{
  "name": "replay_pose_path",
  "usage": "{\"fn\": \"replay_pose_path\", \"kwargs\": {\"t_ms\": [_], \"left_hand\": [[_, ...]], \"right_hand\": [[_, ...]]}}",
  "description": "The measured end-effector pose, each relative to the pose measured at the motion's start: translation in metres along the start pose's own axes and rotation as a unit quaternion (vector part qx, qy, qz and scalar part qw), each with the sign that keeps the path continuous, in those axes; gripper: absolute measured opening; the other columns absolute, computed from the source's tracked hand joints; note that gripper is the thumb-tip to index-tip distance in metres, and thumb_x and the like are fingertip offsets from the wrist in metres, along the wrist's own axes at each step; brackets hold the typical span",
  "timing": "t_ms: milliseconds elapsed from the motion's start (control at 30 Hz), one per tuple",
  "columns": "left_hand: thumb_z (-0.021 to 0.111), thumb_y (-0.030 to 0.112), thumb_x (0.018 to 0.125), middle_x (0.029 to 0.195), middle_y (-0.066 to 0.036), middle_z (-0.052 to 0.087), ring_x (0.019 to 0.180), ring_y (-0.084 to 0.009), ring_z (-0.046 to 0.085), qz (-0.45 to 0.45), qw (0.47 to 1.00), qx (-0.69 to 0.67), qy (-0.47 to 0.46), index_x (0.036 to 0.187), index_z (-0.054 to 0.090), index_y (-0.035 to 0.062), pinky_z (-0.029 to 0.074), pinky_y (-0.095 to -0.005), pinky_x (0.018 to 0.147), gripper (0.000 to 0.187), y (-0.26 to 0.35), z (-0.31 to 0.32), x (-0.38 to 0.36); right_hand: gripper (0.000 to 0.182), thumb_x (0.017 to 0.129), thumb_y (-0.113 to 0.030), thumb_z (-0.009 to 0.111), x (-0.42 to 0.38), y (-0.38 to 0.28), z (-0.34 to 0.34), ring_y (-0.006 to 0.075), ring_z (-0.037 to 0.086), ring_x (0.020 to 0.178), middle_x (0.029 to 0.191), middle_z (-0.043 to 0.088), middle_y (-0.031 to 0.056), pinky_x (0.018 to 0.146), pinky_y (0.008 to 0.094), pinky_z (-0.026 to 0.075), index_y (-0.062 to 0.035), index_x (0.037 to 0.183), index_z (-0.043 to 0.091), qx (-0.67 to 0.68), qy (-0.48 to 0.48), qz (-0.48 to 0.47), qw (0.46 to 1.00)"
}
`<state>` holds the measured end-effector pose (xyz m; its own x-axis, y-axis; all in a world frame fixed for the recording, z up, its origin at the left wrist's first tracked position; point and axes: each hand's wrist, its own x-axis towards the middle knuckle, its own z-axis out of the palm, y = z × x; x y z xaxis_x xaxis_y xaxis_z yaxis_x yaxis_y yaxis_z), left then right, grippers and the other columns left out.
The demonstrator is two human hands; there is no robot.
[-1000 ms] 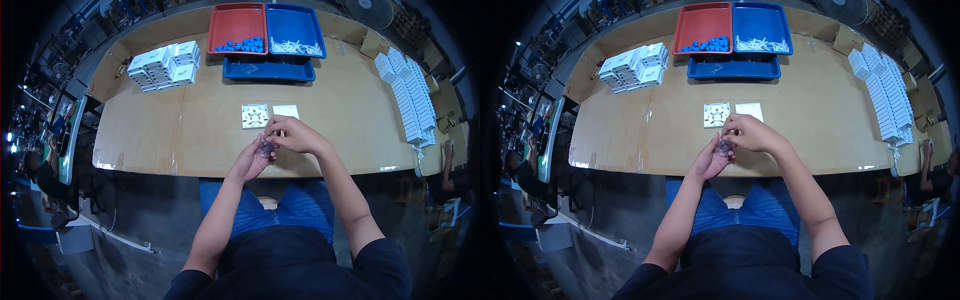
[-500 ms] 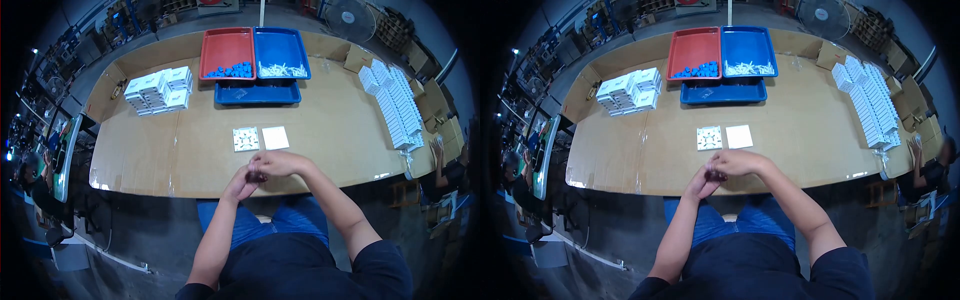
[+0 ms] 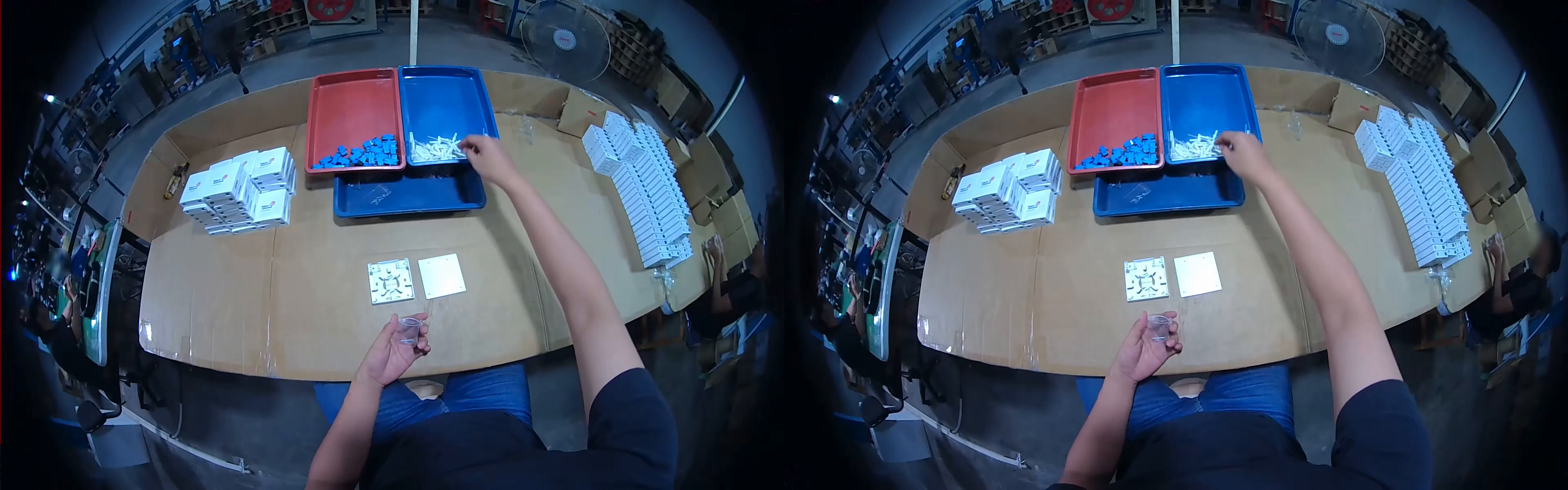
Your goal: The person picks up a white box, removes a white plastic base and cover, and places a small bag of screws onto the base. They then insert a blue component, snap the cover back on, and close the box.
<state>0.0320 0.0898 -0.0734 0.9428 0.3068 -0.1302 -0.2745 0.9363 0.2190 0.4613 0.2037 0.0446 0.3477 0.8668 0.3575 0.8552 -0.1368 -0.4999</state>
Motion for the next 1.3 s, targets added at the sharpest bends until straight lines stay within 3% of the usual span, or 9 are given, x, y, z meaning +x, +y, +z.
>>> {"fn": "replay_pose_path", "kwargs": {"t_ms": [167, 233, 600, 900, 967, 1000, 1067, 1167, 1300], "left_hand": [[0.04, 0.047, 0.112, 0.112, -0.011, 0.066, 0.092, -0.0217, 0.062, 0.007, 1.0, 0.004, 0.019, 0.142, 0.053, -0.0012, 0.049, -0.0401, 0.094, 0.058, -0.002, -0.005, 0.0], [0.041, 0.046, 0.112, 0.113, -0.011, 0.065, 0.093, -0.0217, 0.062, 0.006, 1.0, -0.004, 0.011, 0.143, 0.052, -0.0022, 0.05, -0.0391, 0.094, 0.058, 0.0, -0.004, 0.002], [0.041, 0.043, 0.112, 0.114, -0.012, 0.064, 0.094, -0.0233, 0.06, -0.01, 0.999, -0.025, 0.024, 0.143, 0.052, -0.0035, 0.048, -0.0401, 0.094, 0.056, 0.002, 0.0, 0.004], [0.043, 0.043, 0.111, 0.114, -0.012, 0.064, 0.093, -0.0237, 0.059, 0.012, 0.999, -0.035, 0.026, 0.142, 0.052, -0.0033, 0.048, -0.0407, 0.092, 0.056, 0.002, 0.005, 0.003], [0.044, 0.043, 0.111, 0.113, -0.012, 0.065, 0.092, -0.0237, 0.059, 0.011, 0.999, -0.029, 0.032, 0.143, 0.051, -0.003, 0.049, -0.0408, 0.092, 0.056, 0.001, 0.004, 0.002], [0.045, 0.043, 0.111, 0.113, -0.012, 0.065, 0.092, -0.0236, 0.06, 0.014, 0.999, -0.024, 0.036, 0.143, 0.051, -0.0027, 0.049, -0.0409, 0.092, 0.057, 0.001, 0.004, 0.003], [0.043, 0.044, 0.111, 0.113, -0.011, 0.066, 0.091, -0.0231, 0.061, 0.014, 0.999, -0.019, 0.028, 0.143, 0.053, -0.0012, 0.049, -0.0421, 0.093, 0.055, -0.001, -0.002, 0.001], [0.042, 0.044, 0.112, 0.113, -0.01, 0.066, 0.091, -0.0227, 0.062, 0.014, 1.0, -0.011, 0.015, 0.143, 0.054, 0.0003, 0.049, -0.0432, 0.093, 0.055, 0.004, -0.003, 0.005], [0.041, 0.044, 0.112, 0.113, -0.01, 0.067, 0.092, -0.0226, 0.062, 0.014, 1.0, -0.008, 0.017, 0.144, 0.053, 0.0004, 0.05, -0.0421, 0.092, 0.055, 0.0, -0.005, 0.005]], "right_hand": [[0.028, 0.091, -0.005, 0.061, 0.055, 0.035, 0.019, 0.0309, 0.065, 0.115, 0.109, 0.067, 0.0104, 0.094, 0.0443, 0.055, -0.0156, 0.111, 0.077, -0.172, 0.017, -0.098, 0.98], [0.028, 0.091, -0.005, 0.061, 0.059, 0.038, 0.021, 0.0289, 0.064, 0.116, 0.114, 0.066, 0.0087, 0.095, 0.0441, 0.056, -0.0153, 0.11, 0.077, -0.204, -0.054, -0.134, 0.968], [0.013, 0.091, -0.007, 0.066, 0.061, 0.053, 0.024, 0.0278, 0.061, 0.111, 0.108, 0.063, 0.0076, 0.095, 0.0412, 0.053, -0.0084, 0.101, 0.073, -0.178, -0.029, -0.103, 0.978], [0.011, 0.09, -0.015, 0.068, 0.055, 0.076, 0.028, 0.0303, 0.064, 0.099, 0.105, 0.067, 0.0079, 0.08, 0.0428, 0.052, -0.0104, 0.1, 0.071, -0.264, 0.072, -0.176, 0.946], [0.013, 0.096, -0.017, 0.068, 0.054, 0.068, 0.03, 0.0241, 0.064, 0.081, 0.101, 0.072, 0.0067, 0.072, 0.0374, 0.051, -0.0076, 0.104, 0.071, -0.02, 0.125, 0.02, 0.992], [0.013, 0.096, -0.017, 0.068, 0.052, 0.057, 0.025, 0.0241, 0.064, 0.081, 0.101, 0.072, 0.0067, 0.072, 0.0374, 0.051, -0.0076, 0.104, 0.071, -0.021, 0.128, 0.018, 0.991], [0.016, 0.101, -0.018, 0.067, 0.035, 0.024, -0.001, 0.0135, 0.059, 0.07, 0.101, 0.074, 0.0051, 0.067, 0.0305, 0.049, -0.0046, 0.11, 0.07, 0.449, 0.053, 0.132, 0.882], [0.018, 0.1, -0.015, 0.069, -0.014, -0.032, -0.035, 0.0052, 0.054, 0.072, 0.098, 0.071, 0.0018, 0.067, 0.0239, 0.046, -0.0027, 0.113, 0.069, 0.587, 0.037, 0.131, 0.798], [0.018, 0.1, -0.012, 0.069, -0.093, -0.053, -0.03, 0.0055, 0.054, 0.073, 0.096, 0.069, 0.0011, 0.066, 0.0236, 0.046, -0.0024, 0.115, 0.069, 0.648, 0.006, 0.115, 0.753]]}}
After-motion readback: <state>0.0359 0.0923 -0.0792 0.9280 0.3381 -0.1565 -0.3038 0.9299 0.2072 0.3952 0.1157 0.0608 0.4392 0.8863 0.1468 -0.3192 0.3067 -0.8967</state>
